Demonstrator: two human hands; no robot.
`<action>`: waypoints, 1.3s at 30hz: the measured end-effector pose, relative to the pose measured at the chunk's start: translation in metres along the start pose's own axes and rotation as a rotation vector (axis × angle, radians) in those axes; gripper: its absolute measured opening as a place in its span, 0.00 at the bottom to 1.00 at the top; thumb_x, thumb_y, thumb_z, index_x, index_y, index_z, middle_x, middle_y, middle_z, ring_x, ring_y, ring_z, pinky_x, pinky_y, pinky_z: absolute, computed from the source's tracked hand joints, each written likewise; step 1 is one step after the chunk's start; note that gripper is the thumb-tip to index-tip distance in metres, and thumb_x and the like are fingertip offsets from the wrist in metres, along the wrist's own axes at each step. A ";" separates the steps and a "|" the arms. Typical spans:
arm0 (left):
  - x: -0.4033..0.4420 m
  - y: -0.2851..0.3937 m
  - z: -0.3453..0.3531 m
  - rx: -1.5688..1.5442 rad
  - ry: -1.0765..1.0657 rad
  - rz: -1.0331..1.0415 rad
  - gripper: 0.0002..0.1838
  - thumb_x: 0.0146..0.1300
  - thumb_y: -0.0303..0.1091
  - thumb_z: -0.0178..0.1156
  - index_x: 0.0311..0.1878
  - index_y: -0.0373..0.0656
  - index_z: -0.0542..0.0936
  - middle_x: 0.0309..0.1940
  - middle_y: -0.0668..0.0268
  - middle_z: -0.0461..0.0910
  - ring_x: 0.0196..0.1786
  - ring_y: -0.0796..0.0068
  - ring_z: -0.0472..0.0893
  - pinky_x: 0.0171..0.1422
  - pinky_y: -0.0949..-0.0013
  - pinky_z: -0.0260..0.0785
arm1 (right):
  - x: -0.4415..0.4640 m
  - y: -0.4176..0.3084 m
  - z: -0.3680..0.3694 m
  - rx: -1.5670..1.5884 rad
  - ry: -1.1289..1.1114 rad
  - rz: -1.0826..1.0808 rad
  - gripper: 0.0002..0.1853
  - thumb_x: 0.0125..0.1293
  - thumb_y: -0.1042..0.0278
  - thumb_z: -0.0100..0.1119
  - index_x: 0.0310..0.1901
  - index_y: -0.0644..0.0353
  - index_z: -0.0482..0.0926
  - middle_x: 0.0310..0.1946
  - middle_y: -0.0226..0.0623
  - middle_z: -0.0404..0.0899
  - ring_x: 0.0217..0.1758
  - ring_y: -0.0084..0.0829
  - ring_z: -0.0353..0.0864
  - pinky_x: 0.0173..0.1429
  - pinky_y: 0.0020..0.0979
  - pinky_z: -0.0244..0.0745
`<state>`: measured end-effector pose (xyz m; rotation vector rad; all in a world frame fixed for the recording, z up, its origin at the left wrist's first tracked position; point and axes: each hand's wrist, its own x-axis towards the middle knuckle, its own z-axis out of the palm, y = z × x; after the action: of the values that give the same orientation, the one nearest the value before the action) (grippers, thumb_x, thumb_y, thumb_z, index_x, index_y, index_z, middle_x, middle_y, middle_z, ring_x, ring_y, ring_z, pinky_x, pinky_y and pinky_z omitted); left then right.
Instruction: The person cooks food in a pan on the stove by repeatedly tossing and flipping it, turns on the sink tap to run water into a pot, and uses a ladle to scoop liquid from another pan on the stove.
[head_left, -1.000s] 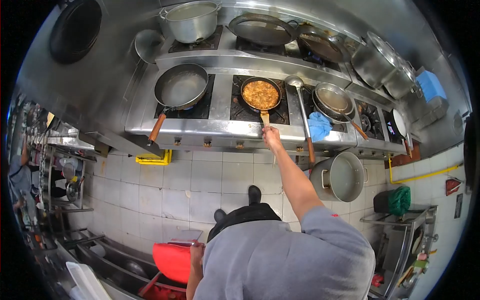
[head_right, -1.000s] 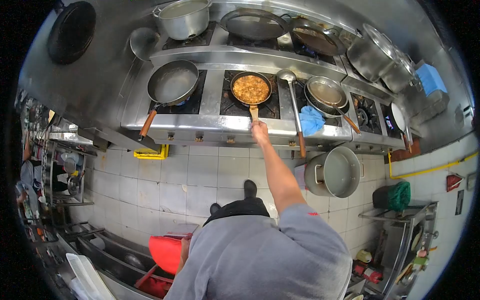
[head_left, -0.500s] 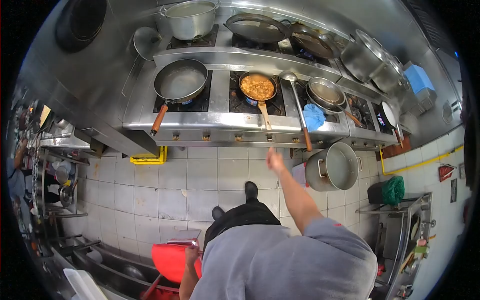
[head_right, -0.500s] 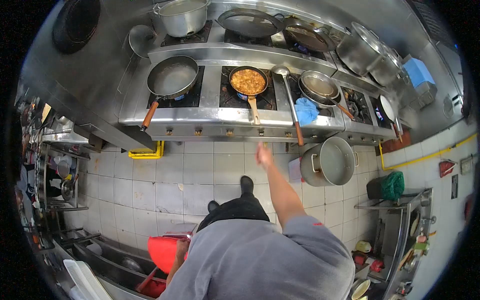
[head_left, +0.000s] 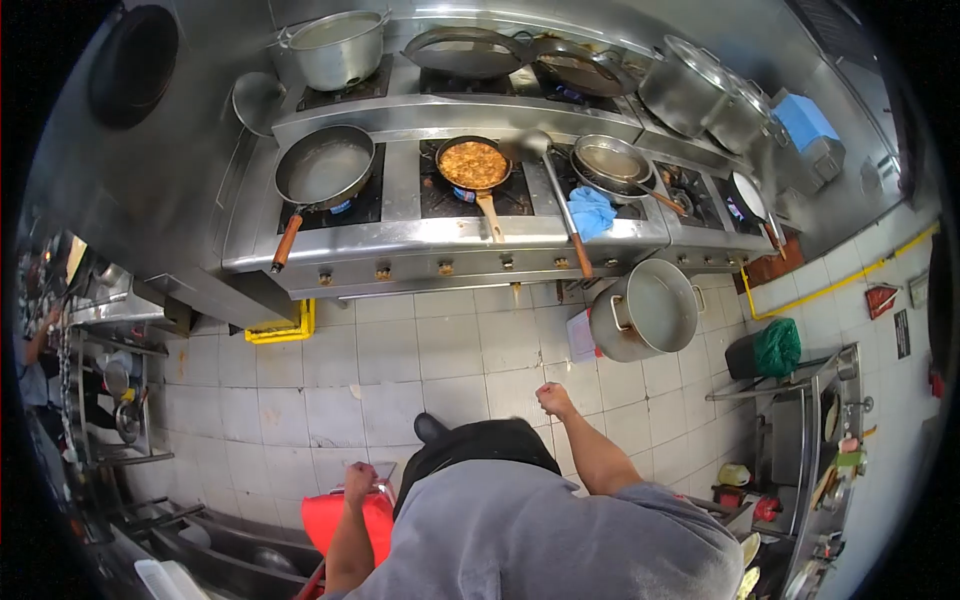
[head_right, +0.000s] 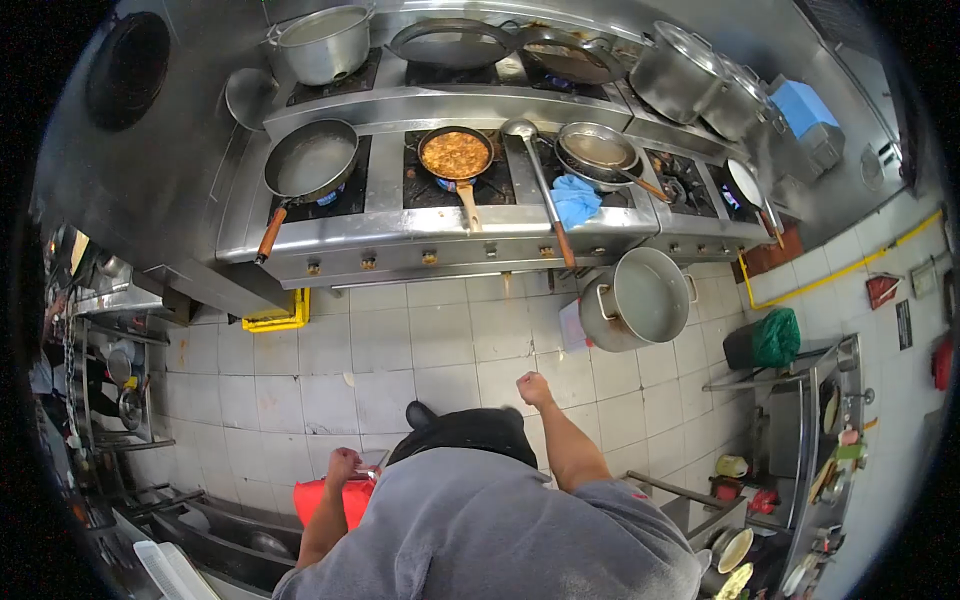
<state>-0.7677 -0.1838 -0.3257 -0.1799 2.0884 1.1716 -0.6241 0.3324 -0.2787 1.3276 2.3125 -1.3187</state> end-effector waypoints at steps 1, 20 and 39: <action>-0.007 0.021 0.002 0.005 0.002 0.008 0.09 0.51 0.27 0.48 0.25 0.32 0.75 0.19 0.59 0.76 0.20 0.72 0.76 0.22 0.72 0.69 | -0.006 0.002 0.001 0.093 -0.023 0.072 0.09 0.52 0.65 0.52 0.27 0.63 0.75 0.17 0.35 0.73 0.18 0.23 0.72 0.17 0.27 0.66; -0.102 0.032 0.135 0.550 -0.164 -0.096 0.14 0.50 0.39 0.48 0.29 0.41 0.79 0.30 0.55 0.78 0.36 0.57 0.78 0.46 0.60 0.66 | -0.142 0.338 -0.027 0.370 -0.179 0.391 0.09 0.52 0.67 0.49 0.21 0.62 0.72 0.16 0.34 0.70 0.16 0.24 0.69 0.17 0.27 0.66; -0.096 0.110 0.203 0.834 -0.300 0.269 0.13 0.46 0.38 0.52 0.31 0.41 0.79 0.31 0.54 0.78 0.36 0.58 0.77 0.42 0.65 0.69 | -0.223 0.296 -0.028 0.687 0.006 0.523 0.05 0.51 0.75 0.47 0.21 0.61 0.73 0.13 0.30 0.68 0.14 0.21 0.64 0.14 0.24 0.58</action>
<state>-0.6401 0.0189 -0.2535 0.6392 2.1779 0.3472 -0.2591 0.2799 -0.3269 1.9313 1.3637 -1.9538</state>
